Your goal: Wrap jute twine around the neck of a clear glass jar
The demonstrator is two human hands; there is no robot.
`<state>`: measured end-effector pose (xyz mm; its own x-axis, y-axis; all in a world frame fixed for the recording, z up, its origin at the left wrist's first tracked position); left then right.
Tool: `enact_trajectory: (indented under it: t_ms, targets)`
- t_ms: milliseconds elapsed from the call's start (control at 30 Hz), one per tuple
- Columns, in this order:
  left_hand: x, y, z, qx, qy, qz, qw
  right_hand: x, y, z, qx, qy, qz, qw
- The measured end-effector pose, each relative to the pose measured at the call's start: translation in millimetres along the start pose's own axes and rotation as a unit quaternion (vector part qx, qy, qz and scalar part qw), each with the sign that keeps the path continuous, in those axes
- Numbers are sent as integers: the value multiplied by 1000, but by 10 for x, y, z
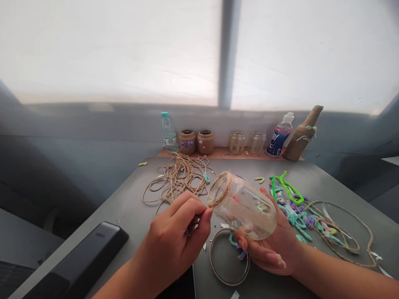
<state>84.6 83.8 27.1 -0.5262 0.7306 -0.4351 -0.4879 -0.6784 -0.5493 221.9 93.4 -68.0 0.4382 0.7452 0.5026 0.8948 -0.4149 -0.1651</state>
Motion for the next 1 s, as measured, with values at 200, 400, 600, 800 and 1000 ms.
enact_trajectory:
  t_ms: [200, 400, 600, 800, 1000]
  targets:
    - [73, -35, -22, 26, 46, 25, 998, 16, -28, -70, 41, -26, 17, 999]
    - [163, -13, -25, -4, 44, 52, 998, -15, 7, -5, 31, -3, -2, 1000]
    - [76, -3, -30, -2, 48, -9, 999, -52, 37, 87, -30, -42, -18, 998]
    - [122, 4, 17, -15, 60, 16, 998, 71, 87, 198, -150, 31, 72, 986]
    - [133, -7, -42, 1, 64, 22, 998, 169, 123, 165, -157, 106, 144, 971]
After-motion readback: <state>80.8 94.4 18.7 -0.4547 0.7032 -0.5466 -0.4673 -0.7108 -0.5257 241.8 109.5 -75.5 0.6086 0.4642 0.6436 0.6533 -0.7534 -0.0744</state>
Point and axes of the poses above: each hand's wrist, its own y-axis away from the middle knuckle, its own z-axis out of the back of the hand, x = y × z, the point moved 8 cm from there along -y, towards the middle knuckle, and after that the axes turned 10 degrees about x, right-handed, at the moved point
